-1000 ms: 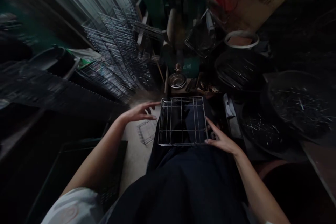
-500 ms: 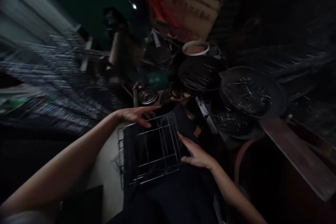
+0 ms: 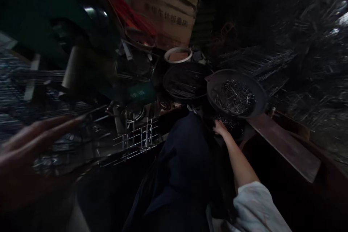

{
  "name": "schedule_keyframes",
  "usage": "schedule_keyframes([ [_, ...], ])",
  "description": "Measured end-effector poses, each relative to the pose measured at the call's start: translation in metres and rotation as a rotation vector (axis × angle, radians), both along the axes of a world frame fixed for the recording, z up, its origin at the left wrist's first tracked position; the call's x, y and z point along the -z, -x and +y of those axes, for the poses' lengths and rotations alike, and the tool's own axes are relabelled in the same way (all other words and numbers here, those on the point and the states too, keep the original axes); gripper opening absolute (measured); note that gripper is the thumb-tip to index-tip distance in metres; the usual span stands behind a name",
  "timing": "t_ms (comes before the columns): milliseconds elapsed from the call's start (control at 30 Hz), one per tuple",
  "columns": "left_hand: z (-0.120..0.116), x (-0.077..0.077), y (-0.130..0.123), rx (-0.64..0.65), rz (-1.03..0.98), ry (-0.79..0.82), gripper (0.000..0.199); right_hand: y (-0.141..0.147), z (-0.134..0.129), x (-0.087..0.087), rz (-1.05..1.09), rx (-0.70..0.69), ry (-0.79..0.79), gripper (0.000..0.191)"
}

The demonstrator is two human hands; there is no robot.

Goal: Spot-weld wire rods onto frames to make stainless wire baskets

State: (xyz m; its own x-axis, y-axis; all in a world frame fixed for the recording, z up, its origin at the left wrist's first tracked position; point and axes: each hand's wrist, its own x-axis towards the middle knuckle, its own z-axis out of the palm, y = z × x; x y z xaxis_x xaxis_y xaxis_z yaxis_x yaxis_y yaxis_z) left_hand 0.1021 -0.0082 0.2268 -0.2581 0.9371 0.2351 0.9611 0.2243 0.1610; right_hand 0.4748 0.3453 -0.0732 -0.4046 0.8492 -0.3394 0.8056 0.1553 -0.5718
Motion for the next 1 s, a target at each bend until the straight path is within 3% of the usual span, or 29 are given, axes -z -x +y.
schedule_keyframes([
  [100, 0.006, 0.046, -0.010, 0.054, 0.149, 0.013, 0.083, 0.007, 0.019, 0.033, -0.111, 0.035, 0.042, 0.037],
  [200, 0.011, 0.096, -0.020, 0.042, 0.091, 0.101, 0.086, 0.018, 0.022, 0.057, -0.184, 0.033, 0.064, 0.035],
  [300, 0.010, 0.135, -0.029, 0.059, -0.011, 0.137, 0.090, 0.012, 0.023, 0.070, -0.242, 0.002, 0.065, 0.032],
  [367, 0.008, 0.151, -0.033, 0.064, -0.038, 0.124, 0.089, -0.002, 0.024, 0.072, -0.264, -0.024, 0.042, 0.029],
  [467, 0.010, 0.162, -0.037, 0.061, -0.055, 0.110, 0.089, -0.025, 0.025, 0.068, -0.267, -0.049, -0.019, 0.026],
  [567, 0.015, 0.164, -0.041, 0.062, -0.077, 0.097, 0.092, -0.037, 0.021, 0.064, -0.252, -0.078, -0.062, 0.024],
  [833, 0.015, 0.164, -0.054, 0.014, -0.164, 0.029, 0.097, -0.030, 0.009, 0.081, -0.253, -0.180, -0.007, 0.010],
  [1000, 0.012, 0.162, -0.061, -0.022, -0.194, 0.078, 0.103, -0.031, 0.017, 0.091, -0.208, -0.226, 0.030, 0.032],
])
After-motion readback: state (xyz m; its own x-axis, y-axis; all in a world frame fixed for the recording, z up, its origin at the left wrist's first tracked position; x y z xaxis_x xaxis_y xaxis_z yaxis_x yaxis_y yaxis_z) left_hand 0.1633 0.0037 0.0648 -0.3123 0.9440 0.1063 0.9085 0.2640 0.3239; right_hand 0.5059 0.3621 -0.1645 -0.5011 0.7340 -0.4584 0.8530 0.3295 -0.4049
